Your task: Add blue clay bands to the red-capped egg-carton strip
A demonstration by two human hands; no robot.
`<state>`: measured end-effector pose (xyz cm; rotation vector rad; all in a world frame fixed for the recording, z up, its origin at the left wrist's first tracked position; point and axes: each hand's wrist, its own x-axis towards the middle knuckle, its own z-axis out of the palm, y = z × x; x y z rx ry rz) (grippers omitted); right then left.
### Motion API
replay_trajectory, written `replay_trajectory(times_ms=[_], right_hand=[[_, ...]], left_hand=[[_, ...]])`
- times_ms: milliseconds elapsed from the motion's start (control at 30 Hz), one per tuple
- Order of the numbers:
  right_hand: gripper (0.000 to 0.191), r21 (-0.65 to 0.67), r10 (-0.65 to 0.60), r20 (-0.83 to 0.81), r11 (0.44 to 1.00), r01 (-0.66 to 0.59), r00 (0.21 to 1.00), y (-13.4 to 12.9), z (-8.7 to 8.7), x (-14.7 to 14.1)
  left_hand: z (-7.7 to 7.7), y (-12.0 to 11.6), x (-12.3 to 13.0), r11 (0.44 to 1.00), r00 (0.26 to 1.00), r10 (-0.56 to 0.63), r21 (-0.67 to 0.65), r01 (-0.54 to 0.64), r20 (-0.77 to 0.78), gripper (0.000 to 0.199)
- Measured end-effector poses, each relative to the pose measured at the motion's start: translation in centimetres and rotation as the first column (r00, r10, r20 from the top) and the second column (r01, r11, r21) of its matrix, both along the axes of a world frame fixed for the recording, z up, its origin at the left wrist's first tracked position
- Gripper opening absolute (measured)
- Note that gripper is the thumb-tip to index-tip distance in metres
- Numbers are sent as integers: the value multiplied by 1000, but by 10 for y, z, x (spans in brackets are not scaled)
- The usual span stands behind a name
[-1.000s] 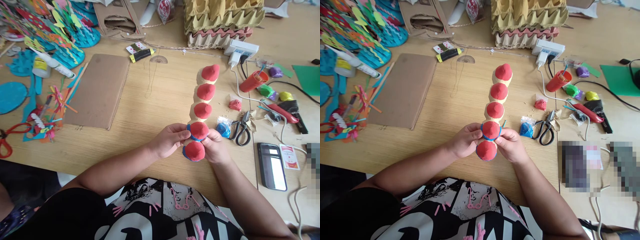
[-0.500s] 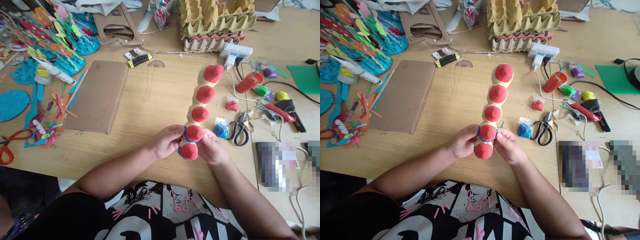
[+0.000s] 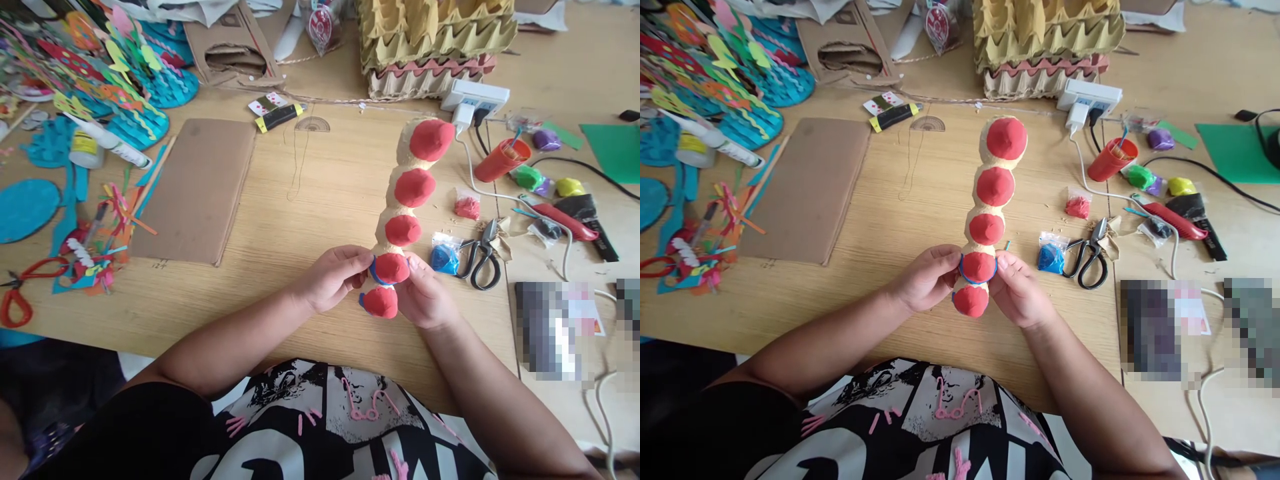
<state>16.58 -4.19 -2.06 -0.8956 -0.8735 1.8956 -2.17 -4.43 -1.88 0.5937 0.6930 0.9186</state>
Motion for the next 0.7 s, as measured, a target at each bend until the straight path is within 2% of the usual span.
replay_trajectory(times_ms=[200, 367, 700], right_hand=[[35, -22, -40, -10, 999, 39, 999, -1, 1, -2], [28, -24, -35, -30, 999, 34, 999, 1, 1, -1], [33, -1, -29, 1, 1000, 29, 1000, 0, -1, -1]], left_hand=[[3, 0, 3, 999, 999, 36, 40, -37, 11, 48], [2, -2, 5, 998, 999, 46, 51, -46, 11, 50], [5, -3, 4, 995, 996, 84, 52, -82, -40, 52]])
